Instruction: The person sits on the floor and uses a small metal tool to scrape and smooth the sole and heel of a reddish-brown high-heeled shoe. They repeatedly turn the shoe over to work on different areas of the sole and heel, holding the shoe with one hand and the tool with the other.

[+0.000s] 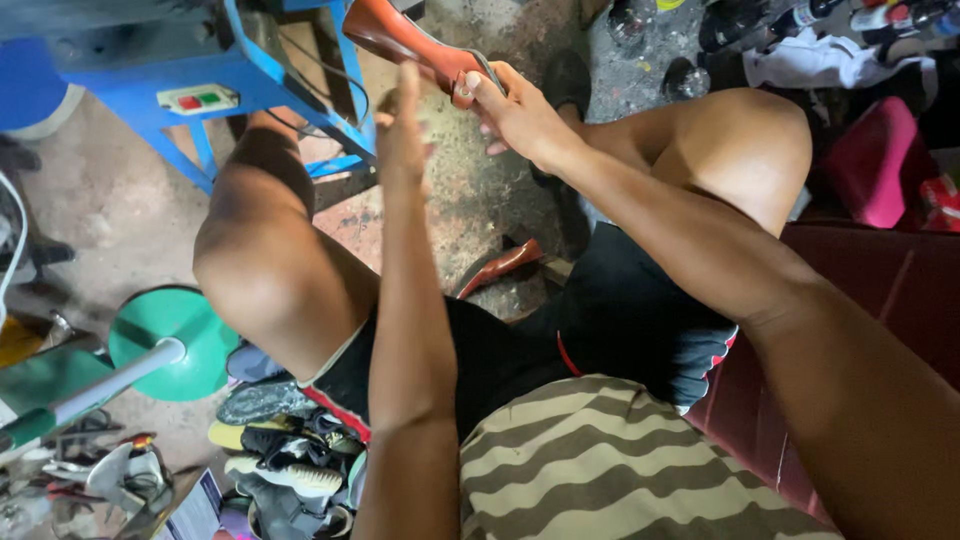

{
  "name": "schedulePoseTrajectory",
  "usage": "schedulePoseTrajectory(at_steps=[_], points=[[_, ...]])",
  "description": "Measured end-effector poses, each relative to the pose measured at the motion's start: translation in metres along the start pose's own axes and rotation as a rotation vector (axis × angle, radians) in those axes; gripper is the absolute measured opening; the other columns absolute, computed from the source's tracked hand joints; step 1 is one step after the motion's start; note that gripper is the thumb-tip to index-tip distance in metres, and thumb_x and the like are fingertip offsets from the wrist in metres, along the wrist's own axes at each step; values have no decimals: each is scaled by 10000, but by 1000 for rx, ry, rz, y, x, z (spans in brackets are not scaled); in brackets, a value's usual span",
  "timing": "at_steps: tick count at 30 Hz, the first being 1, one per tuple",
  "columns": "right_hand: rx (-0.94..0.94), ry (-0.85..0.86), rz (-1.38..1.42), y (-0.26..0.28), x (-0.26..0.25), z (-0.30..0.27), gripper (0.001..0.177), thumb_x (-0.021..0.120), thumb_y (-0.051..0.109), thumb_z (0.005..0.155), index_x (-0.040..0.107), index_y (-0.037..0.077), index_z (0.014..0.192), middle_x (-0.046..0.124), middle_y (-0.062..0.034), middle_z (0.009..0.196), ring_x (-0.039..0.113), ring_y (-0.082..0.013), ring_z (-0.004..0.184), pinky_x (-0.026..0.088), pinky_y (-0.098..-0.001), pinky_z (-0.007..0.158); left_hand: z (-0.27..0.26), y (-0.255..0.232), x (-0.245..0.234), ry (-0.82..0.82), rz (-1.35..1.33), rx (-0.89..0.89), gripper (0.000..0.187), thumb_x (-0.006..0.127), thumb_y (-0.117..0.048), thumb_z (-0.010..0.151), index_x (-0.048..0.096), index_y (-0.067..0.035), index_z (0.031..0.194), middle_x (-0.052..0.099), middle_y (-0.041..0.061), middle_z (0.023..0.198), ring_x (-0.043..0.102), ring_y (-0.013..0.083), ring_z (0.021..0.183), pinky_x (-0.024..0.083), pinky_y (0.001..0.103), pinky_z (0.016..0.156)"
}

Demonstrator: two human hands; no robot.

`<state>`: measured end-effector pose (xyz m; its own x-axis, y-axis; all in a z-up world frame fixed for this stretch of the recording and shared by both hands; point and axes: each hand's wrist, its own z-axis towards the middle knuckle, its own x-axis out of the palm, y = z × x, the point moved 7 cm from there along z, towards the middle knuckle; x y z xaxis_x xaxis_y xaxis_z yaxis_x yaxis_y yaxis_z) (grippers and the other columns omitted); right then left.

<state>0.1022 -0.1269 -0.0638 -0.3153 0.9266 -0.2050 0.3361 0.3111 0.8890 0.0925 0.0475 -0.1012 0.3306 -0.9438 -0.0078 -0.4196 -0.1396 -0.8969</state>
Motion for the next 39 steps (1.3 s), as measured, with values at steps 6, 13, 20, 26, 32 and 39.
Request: schedulePoseTrajectory(at_steps=[6,13,20,26,32,39], points=[[17,32,33,-1,-1,10,497,483,527,1037,554,133,1332,622,-4,962,657,-108,868,633,-326,690,33,25,54,258,-163,-84,773,667,-699,733,633,-93,1212,685,67,1138,694,179,966,596,344,669],[64,181,-122,23,-14,37,500,508,524,1021,560,142,1340,642,-10,1144,661,-123,1013,699,-440,781,88,1,56,168,-307,112,449,794,-421,889,683,3,794,666,67,764,618,154,676,502,301,618],[55,144,-1,33,-11,49,475,480,493,1054,507,176,1407,656,-45,977,678,-146,781,635,-335,667,80,-23,59,-65,-461,301,501,825,-397,829,590,-21,1063,713,45,875,689,130,762,579,298,681],[-90,88,75,33,-18,45,381,520,404,1152,551,85,1359,590,-20,866,569,-118,655,529,-287,563,67,-31,70,-8,-392,227,476,814,-394,880,612,-4,1065,718,53,876,679,133,760,567,294,694],[9,28,-78,59,-20,39,496,527,423,1051,419,203,1481,555,-20,773,549,-122,577,508,-288,496,78,-36,85,295,-651,205,317,705,-335,986,619,-42,1071,630,2,876,558,78,731,433,257,598],[-386,-198,-704,92,-21,24,774,620,596,1054,318,87,1553,541,-230,1345,648,-405,1150,559,-489,923,86,-16,106,646,-1006,41,374,580,-390,1084,633,-34,1185,661,17,989,640,116,915,533,300,822]])
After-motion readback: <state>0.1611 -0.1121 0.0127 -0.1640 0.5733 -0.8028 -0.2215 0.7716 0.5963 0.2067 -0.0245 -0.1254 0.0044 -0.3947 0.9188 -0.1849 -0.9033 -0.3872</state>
